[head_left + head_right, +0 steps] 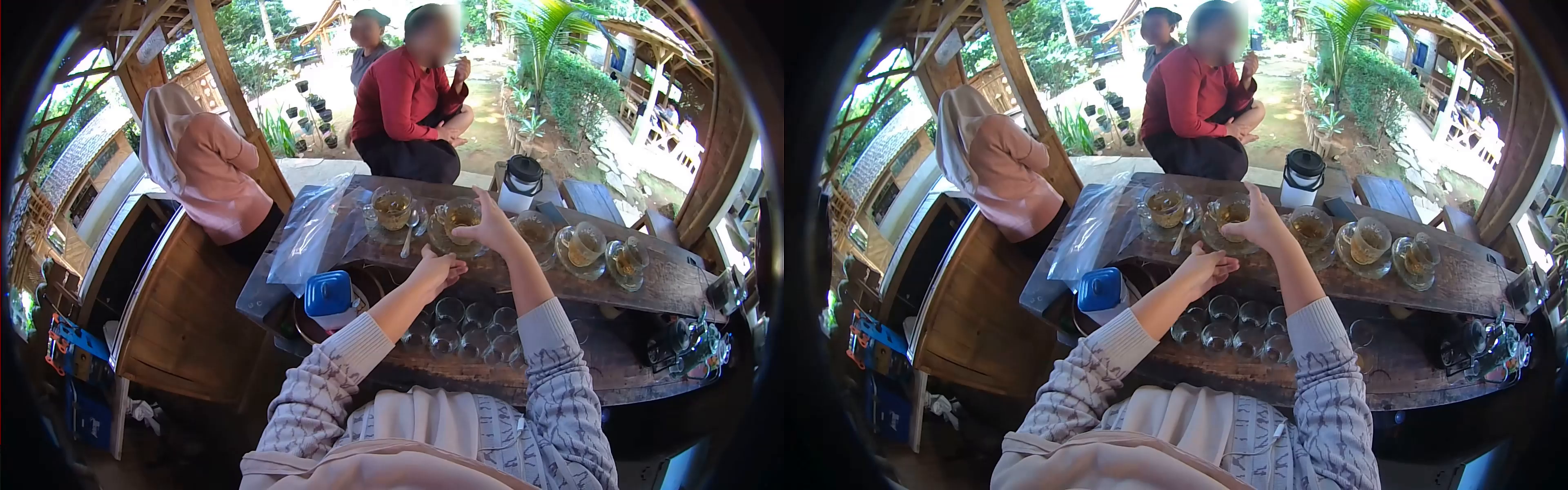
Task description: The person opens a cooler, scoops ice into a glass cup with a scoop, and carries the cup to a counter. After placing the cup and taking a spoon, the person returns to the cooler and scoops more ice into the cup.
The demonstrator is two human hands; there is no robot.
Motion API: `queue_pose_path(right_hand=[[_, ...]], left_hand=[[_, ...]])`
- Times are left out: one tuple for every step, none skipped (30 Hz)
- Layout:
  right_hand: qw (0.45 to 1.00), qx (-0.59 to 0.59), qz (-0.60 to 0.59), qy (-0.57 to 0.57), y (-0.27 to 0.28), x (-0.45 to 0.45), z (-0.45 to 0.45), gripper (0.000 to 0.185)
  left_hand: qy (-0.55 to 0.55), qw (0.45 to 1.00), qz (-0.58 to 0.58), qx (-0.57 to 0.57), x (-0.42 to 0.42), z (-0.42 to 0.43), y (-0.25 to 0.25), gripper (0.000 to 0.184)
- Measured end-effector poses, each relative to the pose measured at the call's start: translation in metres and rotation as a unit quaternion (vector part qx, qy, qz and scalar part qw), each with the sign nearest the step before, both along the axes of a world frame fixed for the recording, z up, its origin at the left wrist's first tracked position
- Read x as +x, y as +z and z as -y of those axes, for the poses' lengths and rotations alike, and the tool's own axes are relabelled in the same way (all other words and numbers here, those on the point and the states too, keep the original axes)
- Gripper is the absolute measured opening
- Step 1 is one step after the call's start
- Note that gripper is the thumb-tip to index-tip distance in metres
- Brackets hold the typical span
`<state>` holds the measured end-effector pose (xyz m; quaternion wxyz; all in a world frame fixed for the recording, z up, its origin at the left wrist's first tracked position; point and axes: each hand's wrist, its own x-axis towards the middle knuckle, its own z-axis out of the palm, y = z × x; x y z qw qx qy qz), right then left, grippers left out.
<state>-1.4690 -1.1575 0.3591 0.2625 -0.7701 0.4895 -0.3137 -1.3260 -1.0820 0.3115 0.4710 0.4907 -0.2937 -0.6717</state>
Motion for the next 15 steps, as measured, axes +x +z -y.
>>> queue_pose_path(right_hand=[[1.000,0.003,0.000,0.003,-0.003,0.000,0.003,0.104],[1.000,0.006,0.003,0.004,-0.006,-0.001,0.005,0.106],[1.000,0.008,0.006,0.005,-0.006,-0.001,0.006,0.107],[1.000,0.009,0.006,0.005,-0.007,-0.002,0.007,0.107],[1.000,0.018,0.005,0.007,-0.007,-0.004,0.007,0.108],[1.000,0.026,0.004,0.010,-0.005,-0.005,0.008,0.109],[1.000,0.026,0.004,0.010,-0.005,-0.006,0.009,0.109],[0.999,0.032,0.004,0.007,-0.005,-0.007,0.009,0.107],[0.999,0.038,0.004,0.005,-0.005,-0.007,0.009,0.106],[0.999,0.036,0.005,0.007,-0.007,-0.007,0.010,0.106],[1.000,0.024,0.006,0.008,-0.010,-0.008,0.010,0.103],[1.000,0.010,0.008,0.012,-0.010,-0.007,0.012,0.100],[1.000,0.004,0.009,0.019,-0.009,-0.006,0.012,0.100],[1.000,0.011,0.011,0.015,-0.009,-0.006,0.011,0.099],[1.000,0.018,0.013,0.011,-0.008,-0.005,0.010,0.099]], left_hand=[[-0.020,0.998,-0.049,-0.016,-0.001,0.005,-0.002,0.059],[-0.018,0.999,-0.049,-0.013,-0.005,0.009,-0.005,0.059],[-0.008,0.997,-0.071,-0.008,-0.009,0.012,-0.004,0.056],[0.001,0.996,-0.093,-0.004,-0.012,0.014,-0.002,0.053],[0.001,0.996,-0.093,-0.003,-0.014,0.016,-0.001,0.053],[0.011,0.995,-0.098,0.009,-0.015,0.018,0.001,0.051],[0.021,0.994,-0.104,0.020,-0.017,0.020,0.004,0.050],[0.022,0.994,-0.104,0.020,-0.019,0.020,0.005,0.050],[0.034,0.995,-0.089,0.028,-0.021,0.019,0.007,0.050],[0.048,0.996,-0.074,0.034,-0.022,0.019,0.009,0.050],[0.051,0.996,-0.073,0.031,-0.023,0.020,0.009,0.050],[0.045,0.996,-0.073,0.035,-0.023,0.021,0.008,0.051],[0.040,0.996,-0.073,0.038,-0.022,0.022,0.008,0.053],[0.049,0.996,-0.069,0.034,-0.023,0.022,0.007,0.053],[0.054,0.996,-0.068,0.030,-0.023,0.023,0.007,0.053]])
